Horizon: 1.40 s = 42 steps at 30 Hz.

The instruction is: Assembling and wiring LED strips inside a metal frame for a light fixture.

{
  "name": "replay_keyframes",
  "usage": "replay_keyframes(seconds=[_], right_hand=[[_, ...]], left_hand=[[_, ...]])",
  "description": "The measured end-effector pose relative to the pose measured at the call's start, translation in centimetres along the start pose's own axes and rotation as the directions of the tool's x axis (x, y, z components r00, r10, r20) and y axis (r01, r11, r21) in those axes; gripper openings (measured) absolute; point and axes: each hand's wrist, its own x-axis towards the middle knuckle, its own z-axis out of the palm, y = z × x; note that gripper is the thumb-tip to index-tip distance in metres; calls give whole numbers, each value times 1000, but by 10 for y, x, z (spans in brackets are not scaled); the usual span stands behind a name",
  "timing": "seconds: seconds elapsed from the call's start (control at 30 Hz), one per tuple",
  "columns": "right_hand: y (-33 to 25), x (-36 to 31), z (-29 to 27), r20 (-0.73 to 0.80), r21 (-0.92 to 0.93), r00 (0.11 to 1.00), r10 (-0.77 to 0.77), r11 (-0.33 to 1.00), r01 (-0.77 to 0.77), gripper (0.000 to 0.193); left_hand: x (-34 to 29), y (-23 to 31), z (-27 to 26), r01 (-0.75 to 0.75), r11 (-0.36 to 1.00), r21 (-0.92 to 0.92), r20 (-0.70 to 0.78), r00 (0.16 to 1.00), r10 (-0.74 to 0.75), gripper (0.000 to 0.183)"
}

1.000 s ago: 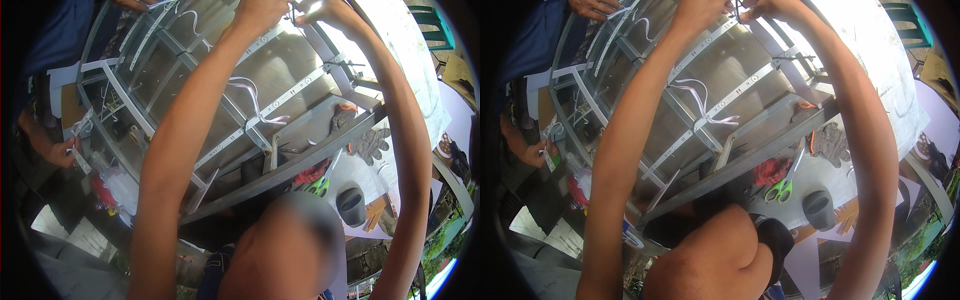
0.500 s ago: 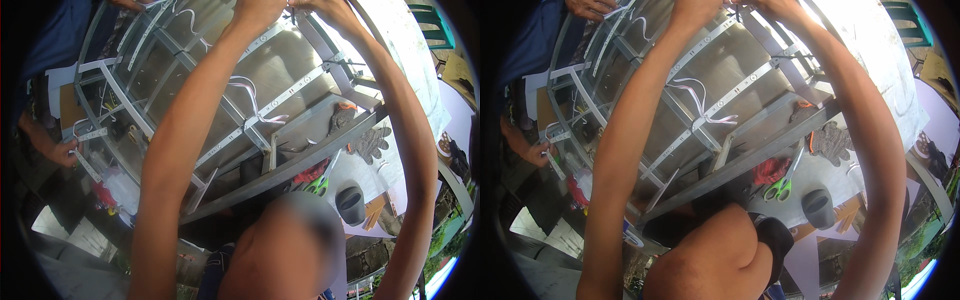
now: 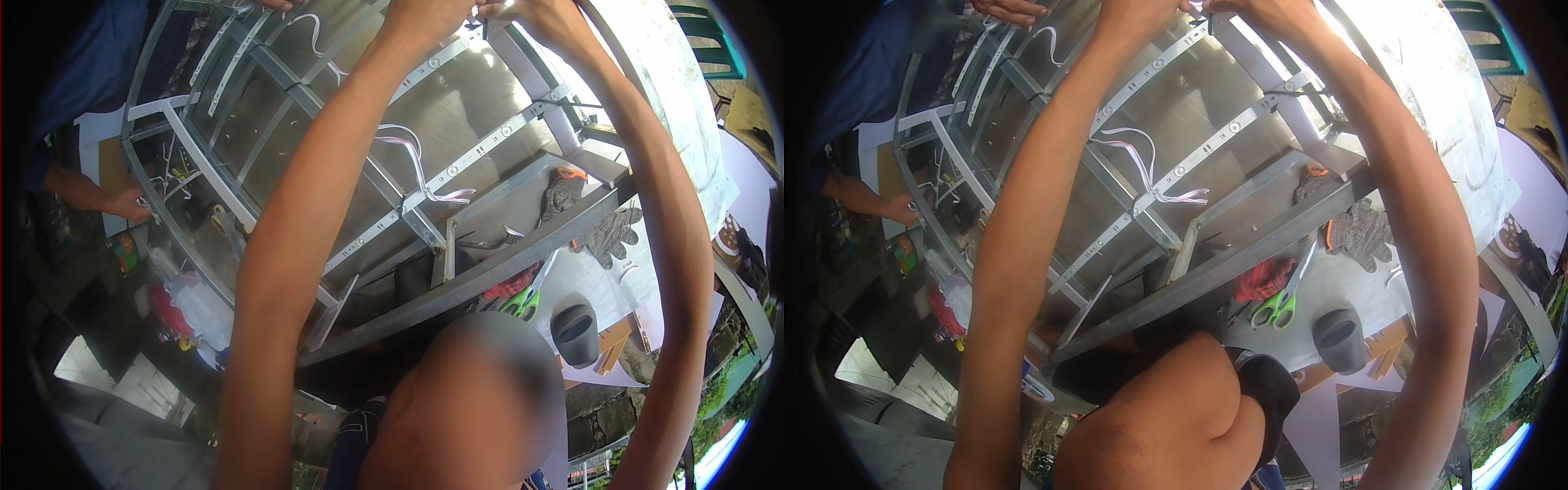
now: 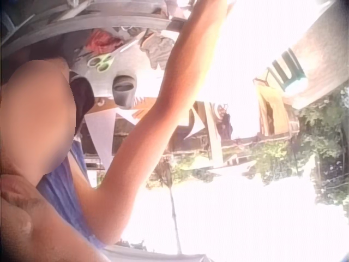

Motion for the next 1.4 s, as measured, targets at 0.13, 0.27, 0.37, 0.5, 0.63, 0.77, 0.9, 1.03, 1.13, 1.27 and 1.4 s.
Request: replay_keyframes(seconds=[0.13, 0.27, 0.37, 0.5, 0.63, 0.77, 0.9, 1.03, 1.13, 1.27, 1.4], right_hand=[[-3, 3, 0, 1, 66, 1000, -18, 998, 18, 13], [8, 0, 4, -34, 101, 997, 69, 993, -65, 15], [-2, -7, 5, -143, 40, 981, 130, 991, -126, 21], [-1, -7, 3, -116, 77, 989, 95, 993, -87, 22], [13, -5, -1, -9, 35, 999, -52, 998, 53, 22], [-1, -7, -1, 3, 41, 999, 34, 999, -34, 20], [37, 0, 4, -46, 34, 992, -121, 992, 122, 22], [19, -2, 7, -45, -155, 960, -276, 951, 267, 19], [6, -8, 4, -80, -60, 997, -22, 998, 18, 12], [54, 8, -1, 34, -228, 802, -596, 777, 587, 18], [54, 14, 4, 75, -255, 822, -565, 786, 564, 21]], left_hand=[[31, -1, -12, -80, 935, -346, -53, 996, 66, 5], [29, -1, -4, 43, 999, 5, 41, 998, -43, 6], [11, -15, -3, -11, 995, 102, 76, 997, 3, 22], [-4, -24, 7, -23, 1000, 16, 38, 999, 22, 23], [-5, -17, 19, 192, 972, -134, 38, 981, -188, 13], [-7, -28, 22, 163, 960, -227, -5, 986, -168, 11], [-6, -35, 26, 173, 904, -391, 44, 985, -170, 13], [-4, -37, 20, 244, 866, -437, 117, 970, -215, 13], [-4, -33, 20, 292, 790, -539, 126, 955, -268, 14], [-1, -17, 27, 351, 802, -483, 120, 934, -337, 14], [-3, -28, 23, 265, 793, -548, 90, 962, -259, 13]])
